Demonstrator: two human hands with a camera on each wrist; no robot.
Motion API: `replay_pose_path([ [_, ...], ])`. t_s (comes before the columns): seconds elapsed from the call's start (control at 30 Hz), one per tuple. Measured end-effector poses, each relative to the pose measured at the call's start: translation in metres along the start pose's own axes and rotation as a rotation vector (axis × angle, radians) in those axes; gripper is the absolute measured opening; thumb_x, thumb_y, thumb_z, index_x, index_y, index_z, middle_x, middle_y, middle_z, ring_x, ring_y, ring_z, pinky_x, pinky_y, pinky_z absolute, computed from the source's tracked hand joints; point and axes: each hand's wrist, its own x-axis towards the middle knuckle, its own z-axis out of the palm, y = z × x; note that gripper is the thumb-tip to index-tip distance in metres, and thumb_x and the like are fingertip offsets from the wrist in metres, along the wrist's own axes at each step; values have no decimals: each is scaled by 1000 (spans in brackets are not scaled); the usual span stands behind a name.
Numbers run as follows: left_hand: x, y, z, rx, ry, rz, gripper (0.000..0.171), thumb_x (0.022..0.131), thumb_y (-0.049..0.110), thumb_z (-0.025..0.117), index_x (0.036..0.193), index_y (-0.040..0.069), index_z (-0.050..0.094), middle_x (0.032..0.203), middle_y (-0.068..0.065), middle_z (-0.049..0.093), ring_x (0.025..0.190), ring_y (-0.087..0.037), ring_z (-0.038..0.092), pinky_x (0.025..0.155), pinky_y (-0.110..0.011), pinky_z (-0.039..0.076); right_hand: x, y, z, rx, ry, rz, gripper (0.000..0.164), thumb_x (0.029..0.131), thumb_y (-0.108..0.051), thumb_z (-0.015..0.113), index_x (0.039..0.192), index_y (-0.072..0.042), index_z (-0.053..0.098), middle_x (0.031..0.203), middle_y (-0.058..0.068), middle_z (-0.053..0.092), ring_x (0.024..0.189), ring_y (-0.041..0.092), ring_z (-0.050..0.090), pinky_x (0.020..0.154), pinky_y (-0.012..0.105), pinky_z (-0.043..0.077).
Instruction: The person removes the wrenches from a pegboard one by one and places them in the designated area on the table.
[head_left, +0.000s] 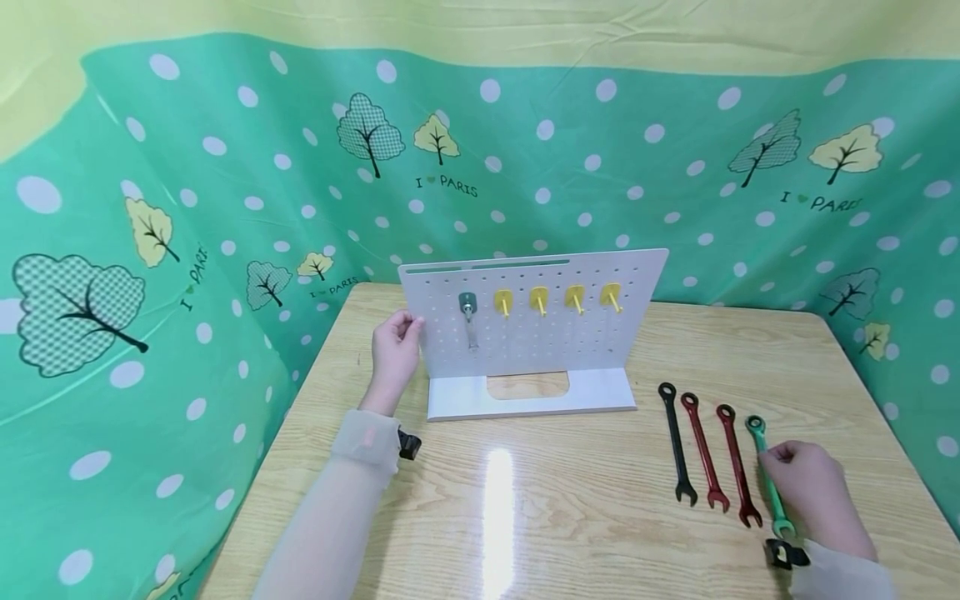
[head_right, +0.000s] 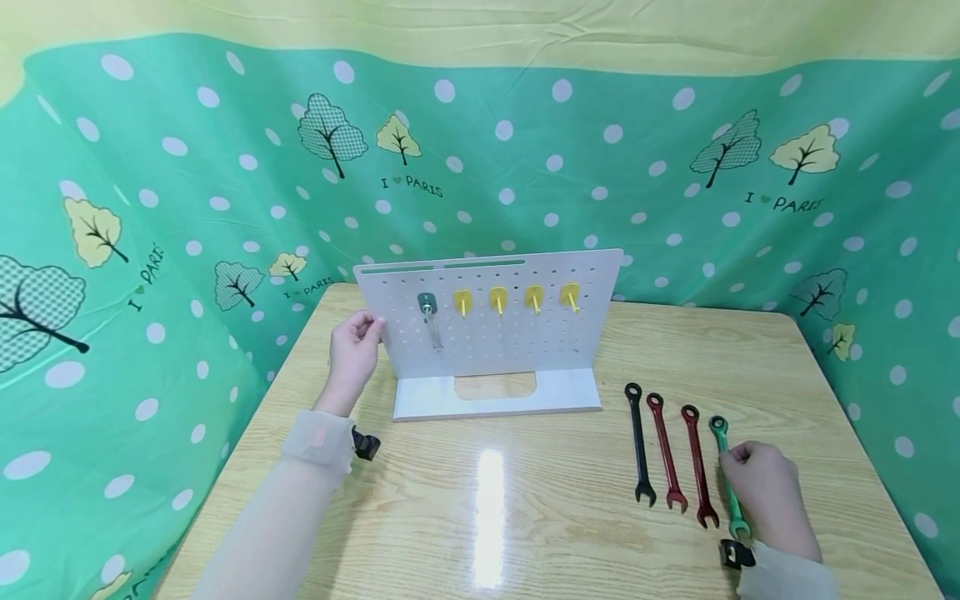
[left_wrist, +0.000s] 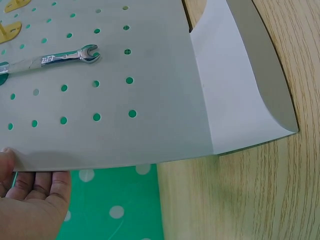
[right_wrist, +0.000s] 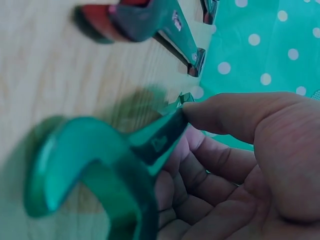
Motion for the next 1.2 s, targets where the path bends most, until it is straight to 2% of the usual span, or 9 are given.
replay_pose_path([
  [0.23, 0, 0, 1, 1, 4, -5, 16, 104, 6, 59, 107, -7, 68, 102, -20, 70, 93, -29, 67, 77, -27, 56, -1, -1, 1, 10, 12, 11, 27, 97, -17, 54, 87, 6, 64, 73, 8, 61, 61, 23, 52, 50, 35, 43],
  [0.4, 0, 0, 1, 3, 12, -2, 15, 103, 4, 60, 106, -8, 68, 102, -22, 70, 94, -31, 68, 80, -31, 57, -1, -1, 0, 21, 3, 28, 25, 94, -18, 56, 88, 5, 65, 74, 8, 62, 61, 23, 51, 49, 35, 43],
  [0.7, 1, -4, 1, 10, 25, 30, 13, 103, 2, 60, 106, -7, 68, 101, -21, 70, 93, -31, 68, 80, -32, 58, 2, -3, 6, 1, 52, 40, 23, 91, -17, 59, 83, 4, 63, 70, 8, 60, 59, 24, 51, 47, 37, 44],
  [0.93, 0, -1, 0, 12, 9, 9, 15, 104, 6, 59, 105, -7, 67, 103, -21, 70, 95, -31, 68, 83, -37, 58, 3, -6, 9, -50, 88, 60, 23, 89, -17, 61, 82, 5, 62, 72, 13, 59, 64, 28, 53, 48, 36, 44],
  [1.2, -1, 1, -1, 20, 4, -8, 17, 104, 8, 60, 109, -6, 67, 105, -20, 71, 96, -29, 68, 83, -34, 58, 2, -7, 8, -71, 82, 53, 24, 90, -17, 62, 82, 5, 62, 72, 13, 59, 65, 28, 53, 48, 36, 44],
])
